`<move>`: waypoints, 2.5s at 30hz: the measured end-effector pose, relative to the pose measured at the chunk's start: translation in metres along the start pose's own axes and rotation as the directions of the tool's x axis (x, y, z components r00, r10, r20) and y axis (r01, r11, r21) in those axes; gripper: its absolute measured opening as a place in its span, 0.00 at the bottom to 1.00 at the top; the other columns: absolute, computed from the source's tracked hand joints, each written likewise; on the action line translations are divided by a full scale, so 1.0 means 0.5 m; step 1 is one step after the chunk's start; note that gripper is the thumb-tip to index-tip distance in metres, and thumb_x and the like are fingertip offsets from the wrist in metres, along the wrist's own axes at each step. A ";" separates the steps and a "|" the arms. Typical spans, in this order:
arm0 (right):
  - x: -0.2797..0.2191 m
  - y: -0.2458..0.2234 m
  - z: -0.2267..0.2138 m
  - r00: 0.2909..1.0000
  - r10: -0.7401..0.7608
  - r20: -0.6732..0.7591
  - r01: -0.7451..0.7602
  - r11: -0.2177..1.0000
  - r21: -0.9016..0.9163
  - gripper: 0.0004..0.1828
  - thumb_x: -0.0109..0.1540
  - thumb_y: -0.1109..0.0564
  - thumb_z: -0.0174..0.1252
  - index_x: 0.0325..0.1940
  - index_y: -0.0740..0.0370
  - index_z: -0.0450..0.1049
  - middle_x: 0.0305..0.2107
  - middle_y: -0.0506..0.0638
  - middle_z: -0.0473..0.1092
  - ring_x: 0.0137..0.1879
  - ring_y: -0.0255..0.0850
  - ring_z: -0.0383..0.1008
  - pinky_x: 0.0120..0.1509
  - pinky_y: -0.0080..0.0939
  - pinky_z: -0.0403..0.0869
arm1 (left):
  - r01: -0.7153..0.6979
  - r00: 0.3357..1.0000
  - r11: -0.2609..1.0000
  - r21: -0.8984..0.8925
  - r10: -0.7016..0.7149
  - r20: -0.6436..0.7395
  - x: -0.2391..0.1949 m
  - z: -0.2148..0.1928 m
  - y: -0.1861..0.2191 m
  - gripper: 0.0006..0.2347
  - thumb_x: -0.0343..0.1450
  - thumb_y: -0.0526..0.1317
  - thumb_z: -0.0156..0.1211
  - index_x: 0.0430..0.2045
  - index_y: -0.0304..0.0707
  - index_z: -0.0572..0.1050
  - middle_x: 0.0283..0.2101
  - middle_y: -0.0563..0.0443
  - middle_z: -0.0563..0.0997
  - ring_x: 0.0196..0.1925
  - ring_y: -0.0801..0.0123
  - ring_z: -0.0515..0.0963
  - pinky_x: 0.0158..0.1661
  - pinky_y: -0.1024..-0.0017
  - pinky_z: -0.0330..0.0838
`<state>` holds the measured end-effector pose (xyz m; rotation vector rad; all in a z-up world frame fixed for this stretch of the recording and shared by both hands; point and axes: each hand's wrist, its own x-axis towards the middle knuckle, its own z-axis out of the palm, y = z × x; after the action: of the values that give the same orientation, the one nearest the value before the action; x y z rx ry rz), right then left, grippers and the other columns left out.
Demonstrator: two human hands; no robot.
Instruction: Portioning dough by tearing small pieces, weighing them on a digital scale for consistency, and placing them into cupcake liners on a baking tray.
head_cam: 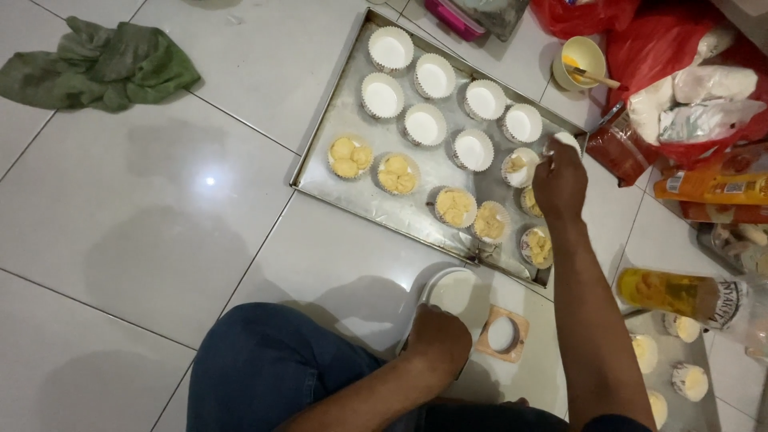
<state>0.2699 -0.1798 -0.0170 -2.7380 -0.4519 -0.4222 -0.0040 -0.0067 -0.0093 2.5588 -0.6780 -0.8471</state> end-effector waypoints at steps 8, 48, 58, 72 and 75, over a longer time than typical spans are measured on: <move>-0.042 0.057 0.088 0.933 0.150 0.328 -0.081 0.973 -0.214 0.16 0.62 0.51 0.61 0.51 0.59 0.83 0.45 0.63 0.71 0.50 0.57 0.72 0.53 0.54 0.73 | -0.019 0.997 1.000 -0.008 0.019 0.080 -0.012 -0.031 -0.002 0.10 0.74 0.35 0.53 0.32 0.31 0.83 0.36 0.36 0.83 0.34 0.54 0.74 0.39 0.58 0.61; -1.026 -0.180 -0.703 0.574 0.819 0.003 -0.813 0.569 0.128 0.13 0.66 0.67 0.60 0.55 0.67 0.78 0.44 0.66 0.78 0.51 0.62 0.79 0.53 0.58 0.78 | -0.692 0.722 0.610 -0.385 0.588 -0.365 -0.200 -0.129 0.240 0.13 0.73 0.39 0.61 0.49 0.34 0.79 0.39 0.38 0.81 0.42 0.41 0.82 0.37 0.52 0.78; -1.277 -0.239 -0.520 0.202 0.916 0.346 -0.919 0.300 -0.257 0.38 0.61 0.42 0.66 0.72 0.58 0.68 0.61 0.63 0.70 0.68 0.60 0.71 0.68 0.62 0.71 | -0.785 0.571 0.562 -0.261 0.820 0.048 -0.142 0.279 0.575 0.18 0.69 0.38 0.63 0.54 0.38 0.78 0.43 0.39 0.81 0.49 0.41 0.82 0.44 0.50 0.80; -1.290 -0.296 -0.663 0.103 0.963 0.250 -0.986 0.066 0.154 0.17 0.63 0.53 0.65 0.54 0.61 0.83 0.40 0.66 0.80 0.51 0.62 0.81 0.55 0.61 0.77 | -0.692 0.646 0.699 -0.180 0.710 0.280 -0.154 0.457 0.613 0.17 0.65 0.43 0.68 0.47 0.35 0.81 0.45 0.40 0.77 0.52 0.43 0.76 0.48 0.45 0.77; -1.284 -0.309 -0.690 0.081 0.984 0.161 -0.941 0.022 0.337 0.16 0.62 0.57 0.66 0.53 0.65 0.83 0.40 0.71 0.79 0.51 0.64 0.80 0.55 0.62 0.76 | -0.686 0.655 0.702 -0.191 0.711 0.256 -0.141 0.474 0.608 0.12 0.69 0.42 0.64 0.44 0.39 0.82 0.42 0.38 0.80 0.50 0.41 0.78 0.49 0.46 0.78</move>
<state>-0.4465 -0.3330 0.1189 -1.9039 1.3125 -0.0524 -0.3024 -0.2612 -0.0133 1.8186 -1.5657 -0.9533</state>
